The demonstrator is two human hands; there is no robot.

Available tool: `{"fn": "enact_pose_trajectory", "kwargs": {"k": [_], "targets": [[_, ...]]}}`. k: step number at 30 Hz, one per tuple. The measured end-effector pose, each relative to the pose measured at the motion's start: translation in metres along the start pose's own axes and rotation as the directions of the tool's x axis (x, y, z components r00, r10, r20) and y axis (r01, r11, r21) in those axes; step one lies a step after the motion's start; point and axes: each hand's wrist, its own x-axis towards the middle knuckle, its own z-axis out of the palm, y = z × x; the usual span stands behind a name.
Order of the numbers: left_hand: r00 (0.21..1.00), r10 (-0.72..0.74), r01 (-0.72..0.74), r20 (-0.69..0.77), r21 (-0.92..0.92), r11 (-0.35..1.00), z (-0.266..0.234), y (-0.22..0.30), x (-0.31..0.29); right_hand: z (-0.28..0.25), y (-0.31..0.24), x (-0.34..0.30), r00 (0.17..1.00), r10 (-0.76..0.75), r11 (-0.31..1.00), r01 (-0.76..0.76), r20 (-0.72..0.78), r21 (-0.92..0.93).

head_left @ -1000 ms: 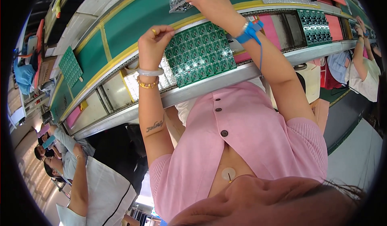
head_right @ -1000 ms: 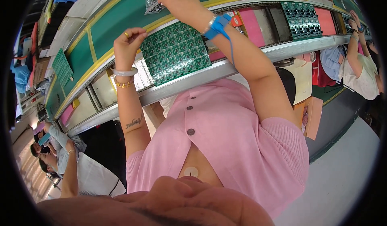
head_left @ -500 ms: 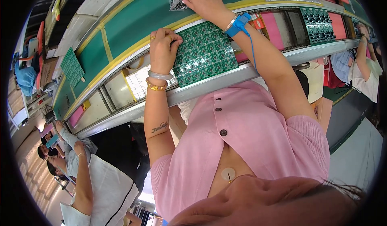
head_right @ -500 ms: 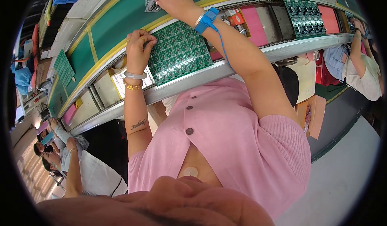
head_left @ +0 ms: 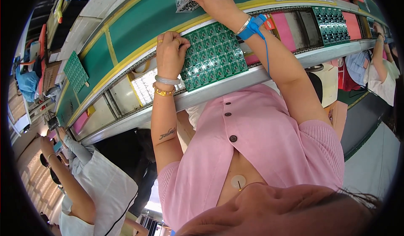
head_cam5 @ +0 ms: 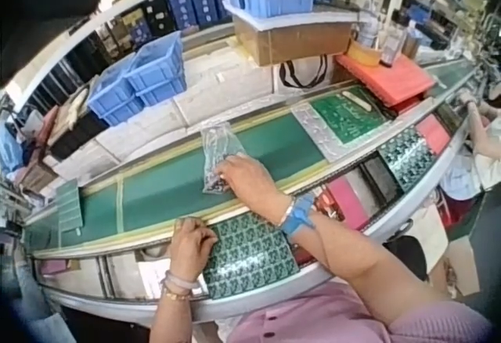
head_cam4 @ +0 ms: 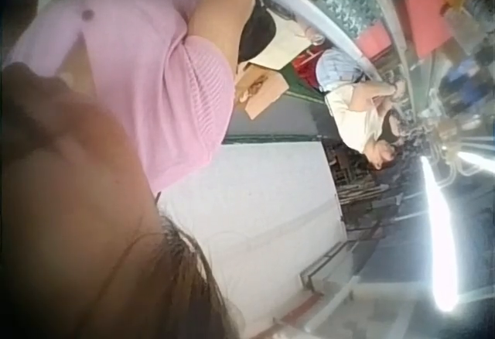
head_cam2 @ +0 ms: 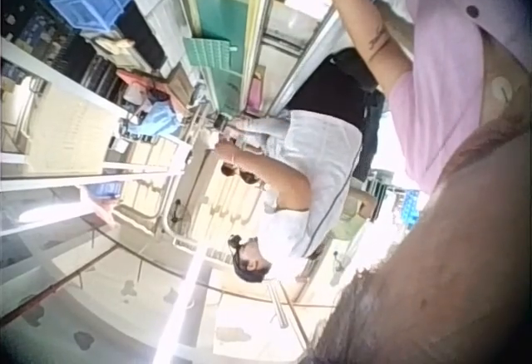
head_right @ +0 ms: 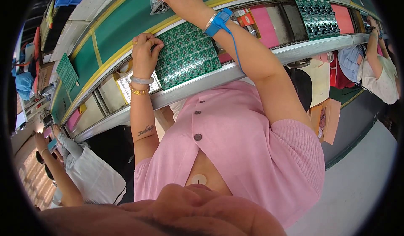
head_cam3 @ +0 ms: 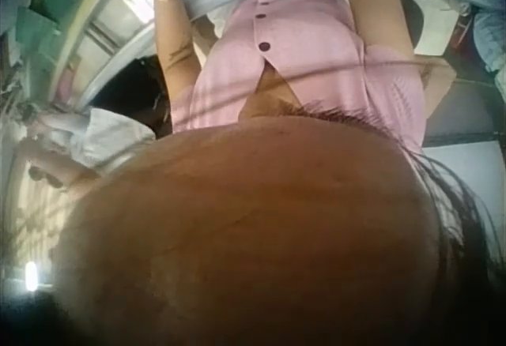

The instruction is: The person inserts small electronic components into a green printed circuit board by hand, working on a factory assembly line while wearing an antistatic wrist strap.

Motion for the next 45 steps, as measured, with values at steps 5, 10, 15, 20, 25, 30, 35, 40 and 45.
{"fn": "enact_pose_trajectory", "kwargs": {"k": [5,10,15,20,25,30,35,40,45], "targets": [[0.997,0.031,-0.034,-0.064,-0.054,0.998,-0.007,-0.001,0.005,-0.026,-0.018,0.000,0.998,0.047,0.986,-0.038,-0.051,0.165],[0.980,0.095,-0.098,-0.174,-0.008,0.995,-0.010,-0.005,0.046,-0.031,-0.019,-0.024,0.999,0.046,0.986,-0.046,0.005,0.160],[0.967,0.134,-0.112,-0.217,0.110,0.988,0.023,-0.022,0.077,-0.034,-0.028,-0.047,0.952,0.175,0.948,-0.232,0.251,0.216],[0.979,0.108,-0.085,-0.170,0.137,0.987,0.030,-0.023,0.081,-0.031,-0.033,-0.057,0.939,0.164,0.941,-0.241,0.301,0.239],[0.963,0.131,-0.108,-0.235,0.105,0.989,0.031,-0.025,0.080,-0.020,-0.034,-0.060,0.960,-0.011,0.994,-0.019,0.279,0.105],[0.968,0.154,-0.136,-0.199,0.100,0.986,0.031,-0.025,0.078,-0.015,-0.035,-0.064,0.955,-0.031,0.999,0.021,0.294,0.037],[0.970,0.148,-0.124,-0.191,0.132,0.983,0.034,-0.024,0.079,-0.014,-0.035,-0.065,0.948,-0.038,0.999,0.042,0.315,-0.005],[0.966,0.155,-0.126,-0.205,0.149,0.981,0.033,-0.022,0.079,-0.017,-0.040,-0.061,0.933,-0.091,0.985,0.135,0.348,-0.103],[0.964,0.180,-0.142,-0.197,0.195,0.970,0.034,-0.023,0.079,-0.022,-0.040,-0.057,0.925,-0.160,0.981,0.187,0.344,-0.046]]}}
